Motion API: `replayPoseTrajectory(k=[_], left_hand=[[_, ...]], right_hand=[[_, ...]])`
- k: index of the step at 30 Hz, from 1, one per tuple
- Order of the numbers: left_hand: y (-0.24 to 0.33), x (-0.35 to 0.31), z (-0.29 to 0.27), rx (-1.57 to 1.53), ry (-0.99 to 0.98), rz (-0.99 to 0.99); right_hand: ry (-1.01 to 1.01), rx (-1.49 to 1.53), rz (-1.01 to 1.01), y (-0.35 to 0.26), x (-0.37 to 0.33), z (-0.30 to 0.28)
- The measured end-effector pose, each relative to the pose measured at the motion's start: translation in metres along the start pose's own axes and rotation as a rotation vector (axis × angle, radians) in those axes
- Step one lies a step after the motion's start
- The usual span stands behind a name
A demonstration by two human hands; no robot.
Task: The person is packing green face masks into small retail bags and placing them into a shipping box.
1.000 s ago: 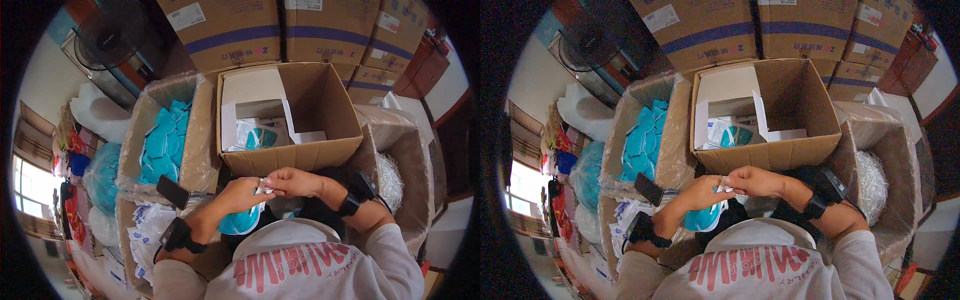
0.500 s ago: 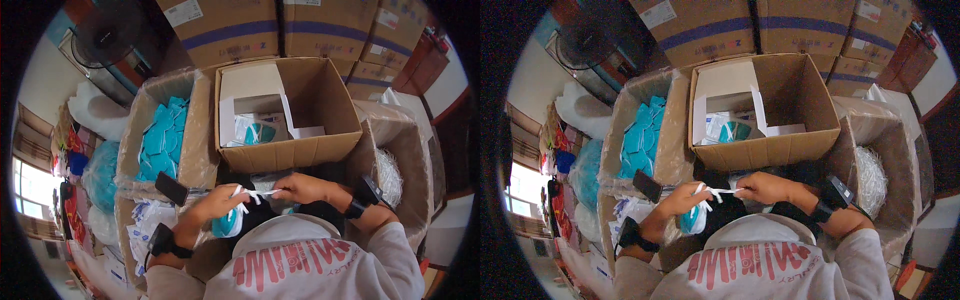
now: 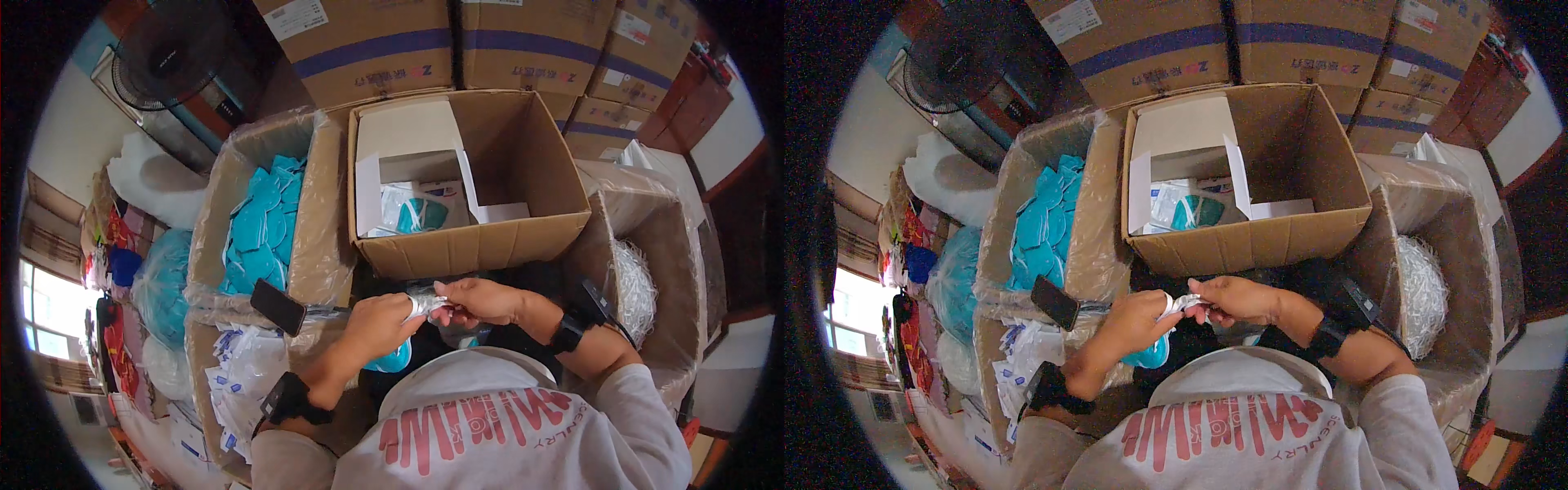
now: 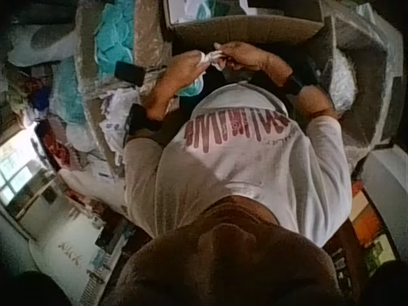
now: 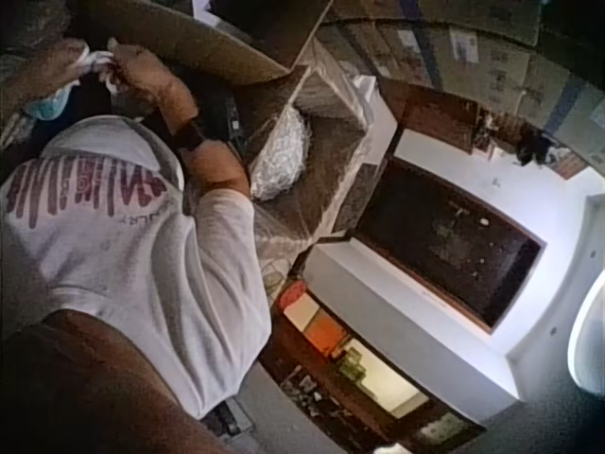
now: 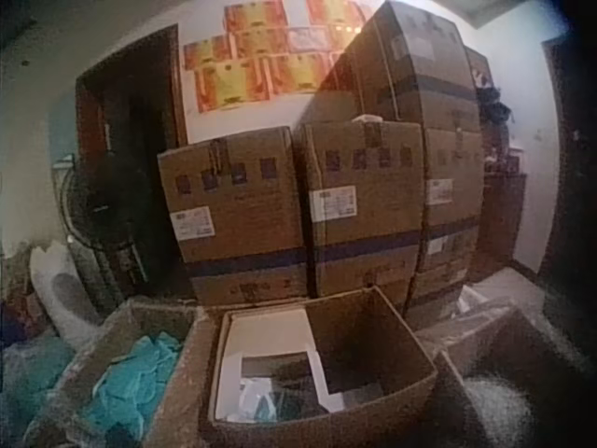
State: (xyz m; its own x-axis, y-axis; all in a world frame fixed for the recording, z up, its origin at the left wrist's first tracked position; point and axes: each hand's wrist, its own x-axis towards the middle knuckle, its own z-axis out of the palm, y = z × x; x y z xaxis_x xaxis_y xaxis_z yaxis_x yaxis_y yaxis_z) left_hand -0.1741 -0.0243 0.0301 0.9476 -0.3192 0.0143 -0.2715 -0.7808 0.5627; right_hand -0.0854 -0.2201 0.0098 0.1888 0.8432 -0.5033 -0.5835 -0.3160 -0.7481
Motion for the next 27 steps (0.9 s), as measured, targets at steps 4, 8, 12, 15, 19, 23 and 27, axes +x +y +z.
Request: replayPoseTrajectory(k=[4, 8, 12, 15, 19, 23, 27], left_hand=[[0.002, 0.0, 0.0, 0.154, 0.033, 0.078], [0.003, 0.003, -0.002, 0.096, -0.076, -0.014], [-0.008, -0.003, 0.017, -0.452, -0.111, -0.215], [-0.012, -0.008, 0.039, -0.778, -0.137, -0.265], [0.0, -0.007, 0.046, -0.539, -0.189, -0.271], [0.006, -0.011, 0.048, -0.21, -0.288, -0.183], [0.015, -0.017, 0.05, -0.268, -0.346, 0.077]], right_hand=[[-0.061, 0.021, 0.076, -0.007, 0.001, 0.001], [-0.084, -0.069, -0.01, 0.008, 0.009, -0.003], [-0.044, -0.126, -0.064, 0.011, 0.012, 0.0], [0.037, -0.359, -0.255, 0.018, 0.019, -0.001], [0.224, -0.847, -0.791, 0.042, 0.022, 0.0], [0.14, -0.998, -0.285, 0.021, -0.009, 0.014], [-0.106, -0.958, -0.274, 0.024, -0.031, 0.009]])
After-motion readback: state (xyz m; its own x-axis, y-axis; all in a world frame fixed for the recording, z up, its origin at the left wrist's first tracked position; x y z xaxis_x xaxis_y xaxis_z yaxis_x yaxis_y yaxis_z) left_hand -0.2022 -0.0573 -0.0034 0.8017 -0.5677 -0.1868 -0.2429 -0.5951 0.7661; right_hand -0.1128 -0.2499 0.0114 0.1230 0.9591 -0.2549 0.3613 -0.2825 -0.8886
